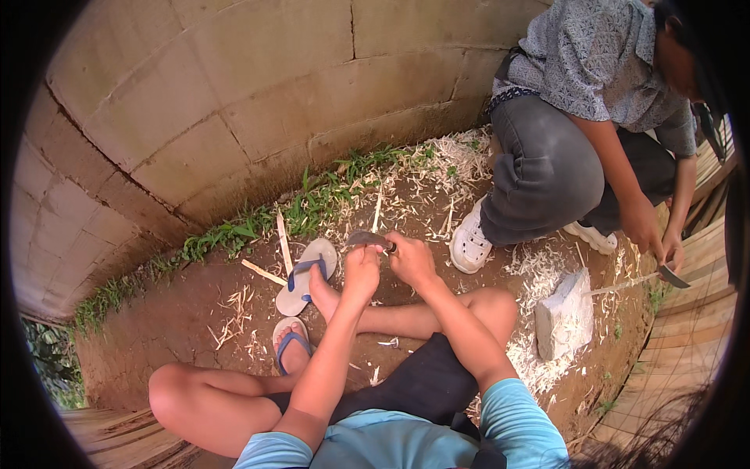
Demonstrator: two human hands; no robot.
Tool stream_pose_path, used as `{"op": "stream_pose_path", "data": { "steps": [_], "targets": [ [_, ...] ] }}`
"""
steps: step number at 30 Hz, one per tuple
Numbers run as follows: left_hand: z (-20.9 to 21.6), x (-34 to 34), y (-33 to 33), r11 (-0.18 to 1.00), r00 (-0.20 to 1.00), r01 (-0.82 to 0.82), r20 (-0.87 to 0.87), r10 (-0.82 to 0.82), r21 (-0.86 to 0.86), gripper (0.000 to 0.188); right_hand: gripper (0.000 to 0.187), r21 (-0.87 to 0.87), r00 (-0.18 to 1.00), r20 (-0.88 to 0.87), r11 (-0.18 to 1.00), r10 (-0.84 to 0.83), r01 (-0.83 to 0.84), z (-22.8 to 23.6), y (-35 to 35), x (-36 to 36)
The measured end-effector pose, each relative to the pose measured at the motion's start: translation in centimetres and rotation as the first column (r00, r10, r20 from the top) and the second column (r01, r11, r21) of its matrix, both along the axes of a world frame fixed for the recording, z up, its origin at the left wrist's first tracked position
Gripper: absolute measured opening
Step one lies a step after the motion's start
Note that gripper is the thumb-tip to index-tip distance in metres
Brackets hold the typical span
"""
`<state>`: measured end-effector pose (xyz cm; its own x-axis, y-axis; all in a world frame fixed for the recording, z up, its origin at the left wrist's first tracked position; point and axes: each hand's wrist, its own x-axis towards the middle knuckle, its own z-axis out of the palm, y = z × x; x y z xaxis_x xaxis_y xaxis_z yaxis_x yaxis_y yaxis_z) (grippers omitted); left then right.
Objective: The person sits on the ground and uses a knife to shave thin strips from a small piece of wood. Another person is visible nearby performing a similar task. The camera wearer repeatedly shaves the wood, creating a pile of shavings.
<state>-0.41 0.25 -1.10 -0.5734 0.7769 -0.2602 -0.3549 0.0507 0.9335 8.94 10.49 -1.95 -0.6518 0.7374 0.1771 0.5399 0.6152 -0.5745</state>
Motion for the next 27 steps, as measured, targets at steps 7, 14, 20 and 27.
{"op": "stream_pose_path", "data": {
  "steps": [7,14,20,27],
  "targets": [
    [3.1,4.0,-0.6,0.971,0.959,0.237,-0.165,-0.232,0.015,0.022,0.023,-0.147,0.906,0.186,0.901,-0.380,0.408,0.0,5.5,1.5],
    [1.7,-1.9,-1.7,0.992,0.957,-0.122,0.265,0.115,0.009,0.018,0.018,-0.036,0.992,0.013,0.991,-0.126,0.127,0.0,1.5,1.1],
    [2.5,-2.7,-2.2,0.993,0.929,-0.033,0.370,-0.010,0.112,0.014,0.027,0.067,0.998,0.057,0.997,0.041,-0.044,-0.4,0.9,0.6],
    [2.6,-2.1,-1.8,0.988,0.923,-0.038,0.384,-0.022,0.149,0.019,0.023,0.018,0.992,0.101,0.997,-0.076,0.074,-0.4,-0.3,0.3]
  ]
}}
